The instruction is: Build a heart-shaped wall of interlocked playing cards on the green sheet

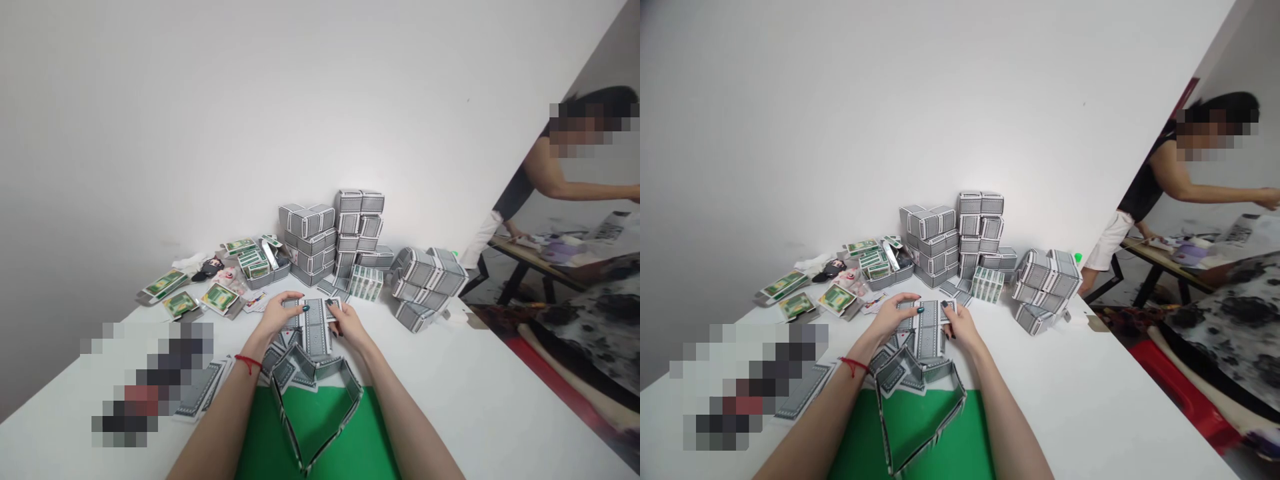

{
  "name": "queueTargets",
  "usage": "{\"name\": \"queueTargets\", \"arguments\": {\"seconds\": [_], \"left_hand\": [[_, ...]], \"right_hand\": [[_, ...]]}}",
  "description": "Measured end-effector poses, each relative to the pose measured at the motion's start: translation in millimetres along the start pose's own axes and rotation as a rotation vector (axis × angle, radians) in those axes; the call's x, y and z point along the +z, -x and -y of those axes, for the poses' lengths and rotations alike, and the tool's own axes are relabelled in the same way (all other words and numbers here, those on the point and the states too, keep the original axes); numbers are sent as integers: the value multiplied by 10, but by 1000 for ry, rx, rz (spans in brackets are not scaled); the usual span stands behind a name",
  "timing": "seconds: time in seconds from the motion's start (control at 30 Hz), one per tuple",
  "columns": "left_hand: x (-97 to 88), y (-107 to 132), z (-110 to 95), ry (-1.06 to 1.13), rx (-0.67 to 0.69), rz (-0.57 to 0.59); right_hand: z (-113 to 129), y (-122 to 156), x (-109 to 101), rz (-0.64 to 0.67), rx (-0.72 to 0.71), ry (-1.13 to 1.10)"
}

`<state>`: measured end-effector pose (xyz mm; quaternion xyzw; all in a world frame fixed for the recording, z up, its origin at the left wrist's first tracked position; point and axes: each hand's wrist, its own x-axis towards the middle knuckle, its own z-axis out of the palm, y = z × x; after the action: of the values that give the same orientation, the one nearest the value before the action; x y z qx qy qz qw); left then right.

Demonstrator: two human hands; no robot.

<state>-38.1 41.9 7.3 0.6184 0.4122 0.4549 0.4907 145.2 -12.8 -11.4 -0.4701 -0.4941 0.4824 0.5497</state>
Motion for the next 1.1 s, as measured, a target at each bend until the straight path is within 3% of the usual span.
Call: {"name": "queueTargets", "arguments": {"seconds": [0.27,0.73,1.1], "left_hand": [[1,0,-13,-14,17,19],[-22,-15,13,-16,44,32],[4,-2,-13,-78,64,22]], "right_hand": [[-62,-48,33,-133,6,-85],[-96,-30,42,-49,13,-73],[0,-26,-64,-145,3,22]]}}
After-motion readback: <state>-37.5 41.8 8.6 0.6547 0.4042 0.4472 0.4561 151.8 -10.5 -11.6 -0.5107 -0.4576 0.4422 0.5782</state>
